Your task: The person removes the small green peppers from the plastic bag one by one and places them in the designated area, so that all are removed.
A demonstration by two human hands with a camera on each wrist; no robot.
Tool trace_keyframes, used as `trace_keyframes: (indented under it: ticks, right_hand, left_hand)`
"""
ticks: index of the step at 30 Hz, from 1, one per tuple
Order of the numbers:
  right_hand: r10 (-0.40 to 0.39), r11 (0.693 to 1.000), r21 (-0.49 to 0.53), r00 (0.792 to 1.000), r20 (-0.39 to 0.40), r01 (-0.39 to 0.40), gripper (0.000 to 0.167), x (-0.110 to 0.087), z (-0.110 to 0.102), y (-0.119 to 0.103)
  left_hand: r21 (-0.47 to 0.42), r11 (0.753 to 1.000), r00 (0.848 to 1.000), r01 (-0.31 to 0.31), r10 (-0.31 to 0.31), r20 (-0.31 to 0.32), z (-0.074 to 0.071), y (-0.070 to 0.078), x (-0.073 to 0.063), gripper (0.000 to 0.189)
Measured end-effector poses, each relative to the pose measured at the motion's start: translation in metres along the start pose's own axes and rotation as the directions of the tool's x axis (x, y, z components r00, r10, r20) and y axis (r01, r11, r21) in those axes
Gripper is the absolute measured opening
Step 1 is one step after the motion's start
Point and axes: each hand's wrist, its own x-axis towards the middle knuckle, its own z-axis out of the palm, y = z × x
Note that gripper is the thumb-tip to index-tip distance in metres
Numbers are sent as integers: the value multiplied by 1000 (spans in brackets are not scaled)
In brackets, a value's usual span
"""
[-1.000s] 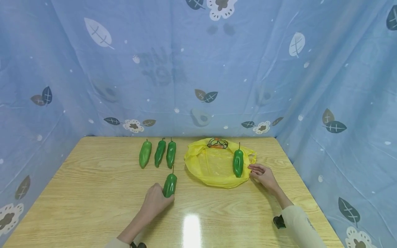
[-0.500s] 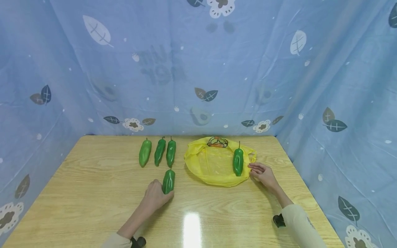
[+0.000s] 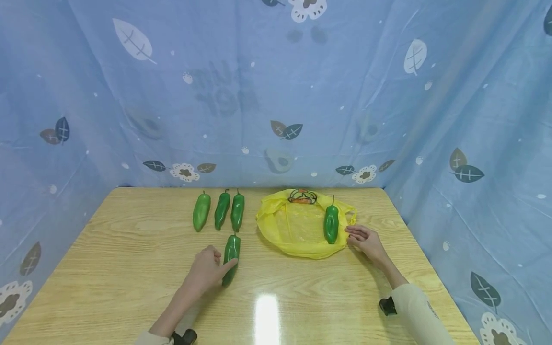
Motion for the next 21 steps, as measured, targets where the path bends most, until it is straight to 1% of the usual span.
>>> trace_keyframes:
  ticks: [1, 3, 4, 5, 6, 7, 9, 11, 12, 14, 17, 18, 20, 21]
  right_hand:
    - [-1, 1000, -1, 1000, 1, 1, 43, 0, 0, 0]
    - [-4, 1000, -3, 1000, -1, 4, 43, 1, 0, 0]
    - [-5, 1000, -4, 1000, -5, 4, 43, 1, 0, 0]
    - [-4, 1000, -3, 1000, -8, 4, 43, 0, 0, 1]
    - [-2, 1000, 2, 1000, -12, 2, 43, 0, 1, 1]
    - [1, 1000, 6, 1000, -16, -1, 43, -1, 0, 1]
    - [4, 1000, 17, 1000, -20, -4, 43, -2, -1, 3]
    - [2, 1000, 22, 1000, -10, -2, 44, -3, -1, 5]
    - [1, 1000, 25, 1000, -5, -1, 44, -3, 0, 6]
    - [-6, 1000, 21, 1000, 3, 6, 44, -2, 0, 7]
    - [-12, 1000, 18, 1000, -7, 12, 44, 0, 0, 8]
    - [-13, 1000, 22, 1000, -14, 13, 43, 1, 0, 8]
    - [-12, 1000, 28, 1000, -21, 12, 43, 2, 0, 7]
    - [-12, 999, 35, 1000, -22, 13, 43, 2, 0, 6]
  left_hand:
    - [-32, 999, 998, -41, 39, -46, -1, 1, 0, 44]
    - [-110, 987, 985, -113, 97, -143, -1, 6, 2, 35]
    - [-160, 977, 977, -140, 110, -181, 1, 8, 3, 29]
    - [-232, 961, 974, -153, 107, -201, 3, 11, 3, 26]
    - [-310, 938, 974, -154, 92, -205, 6, 15, 4, 24]
    - [-387, 911, 978, -141, 68, -197, 10, 19, 6, 23]
    - [-529, 845, 988, -80, -4, -155, 18, 28, 8, 25]
    - [-628, 778, 991, -23, -65, -118, 27, 37, 11, 26]
    - [-660, 751, 990, -11, -84, -112, 31, 41, 13, 27]
    - [-702, 712, 987, -10, -103, -119, 38, 50, 17, 27]
    - [-737, 675, 983, -43, -102, -151, 46, 63, 24, 29]
    - [-744, 665, 982, -60, -95, -165, 49, 67, 26, 29]
    - [-749, 657, 978, -86, -89, -190, 54, 75, 30, 30]
    - [-757, 646, 976, -93, -92, -199, 56, 78, 32, 30]
